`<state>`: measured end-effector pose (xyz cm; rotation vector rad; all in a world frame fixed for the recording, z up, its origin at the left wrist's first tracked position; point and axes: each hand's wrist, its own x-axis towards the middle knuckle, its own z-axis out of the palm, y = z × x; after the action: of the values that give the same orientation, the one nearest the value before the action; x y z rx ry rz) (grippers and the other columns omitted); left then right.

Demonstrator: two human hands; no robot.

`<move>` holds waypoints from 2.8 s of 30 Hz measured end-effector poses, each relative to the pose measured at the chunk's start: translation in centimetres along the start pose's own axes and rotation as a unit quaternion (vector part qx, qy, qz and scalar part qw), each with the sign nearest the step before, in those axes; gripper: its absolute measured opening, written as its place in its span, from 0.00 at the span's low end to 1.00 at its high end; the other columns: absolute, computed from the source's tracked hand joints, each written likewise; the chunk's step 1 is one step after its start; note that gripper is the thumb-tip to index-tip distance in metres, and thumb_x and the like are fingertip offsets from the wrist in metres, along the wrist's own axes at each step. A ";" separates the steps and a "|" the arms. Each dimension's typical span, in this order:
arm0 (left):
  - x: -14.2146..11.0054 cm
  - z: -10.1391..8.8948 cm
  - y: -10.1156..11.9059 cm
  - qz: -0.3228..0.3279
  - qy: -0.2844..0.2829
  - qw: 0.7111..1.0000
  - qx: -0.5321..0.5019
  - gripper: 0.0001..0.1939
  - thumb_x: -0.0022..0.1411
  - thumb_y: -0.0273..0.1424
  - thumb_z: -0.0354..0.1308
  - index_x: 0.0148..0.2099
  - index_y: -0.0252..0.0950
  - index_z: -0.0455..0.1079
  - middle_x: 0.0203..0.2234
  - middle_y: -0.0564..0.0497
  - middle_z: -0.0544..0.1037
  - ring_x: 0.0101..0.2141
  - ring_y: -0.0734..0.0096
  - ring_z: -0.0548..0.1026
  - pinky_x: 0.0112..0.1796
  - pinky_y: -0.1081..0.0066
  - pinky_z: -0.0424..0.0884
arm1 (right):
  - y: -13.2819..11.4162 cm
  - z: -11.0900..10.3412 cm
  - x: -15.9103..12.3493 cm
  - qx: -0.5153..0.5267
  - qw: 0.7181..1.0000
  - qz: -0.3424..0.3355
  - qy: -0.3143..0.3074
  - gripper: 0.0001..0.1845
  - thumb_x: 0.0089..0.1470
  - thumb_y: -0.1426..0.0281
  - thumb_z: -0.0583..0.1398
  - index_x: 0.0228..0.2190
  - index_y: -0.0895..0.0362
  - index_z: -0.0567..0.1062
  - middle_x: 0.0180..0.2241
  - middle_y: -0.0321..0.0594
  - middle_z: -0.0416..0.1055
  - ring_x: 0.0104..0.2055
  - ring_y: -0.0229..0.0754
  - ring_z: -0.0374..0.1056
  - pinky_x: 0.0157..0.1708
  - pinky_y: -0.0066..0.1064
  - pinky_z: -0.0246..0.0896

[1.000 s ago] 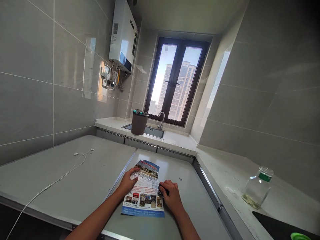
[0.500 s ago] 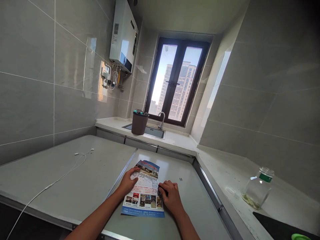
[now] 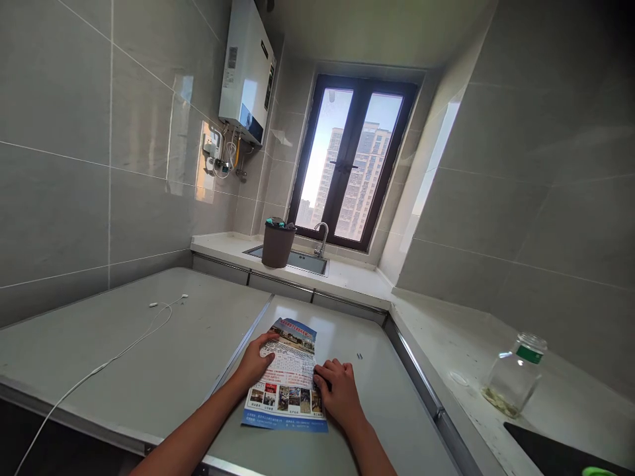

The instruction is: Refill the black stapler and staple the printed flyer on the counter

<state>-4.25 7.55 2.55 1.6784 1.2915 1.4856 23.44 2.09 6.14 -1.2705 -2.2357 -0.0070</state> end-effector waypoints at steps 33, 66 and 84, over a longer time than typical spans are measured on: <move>-0.3 0.1 0.1 -0.049 0.020 0.998 -0.036 0.29 0.45 0.15 0.58 0.50 0.36 0.78 0.54 0.45 0.79 0.57 0.57 0.75 0.63 0.58 0.62 | -1.3 0.7 0.0 -0.091 0.994 0.017 -0.066 0.07 0.62 0.71 0.58 0.36 0.52 0.77 0.43 0.40 0.76 0.50 0.49 0.65 0.51 0.45 0.46; 0.3 0.3 -2.7 -0.061 0.127 0.990 0.012 0.21 0.42 0.19 0.49 0.40 0.38 0.71 0.42 0.47 0.73 0.41 0.61 0.76 0.50 0.57 0.74 | -7.4 5.8 6.5 0.029 0.980 0.199 0.002 0.21 0.45 0.81 0.60 0.42 0.56 0.74 0.45 0.46 0.78 0.49 0.54 0.74 0.47 0.36 0.65; -0.4 1.0 -0.6 -0.061 0.097 0.993 0.032 0.21 0.62 0.47 0.50 0.23 0.41 0.56 0.26 0.53 0.64 0.30 0.63 0.66 0.37 0.65 0.63 | 8.1 -3.3 -3.0 0.109 0.965 0.234 -0.048 0.19 0.46 0.58 0.64 0.40 0.53 0.81 0.44 0.44 0.80 0.46 0.53 0.76 0.46 0.36 0.70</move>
<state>-3.46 7.60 1.58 1.4940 1.5296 1.5806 32.56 3.32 5.37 -1.6660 -1.8937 0.4726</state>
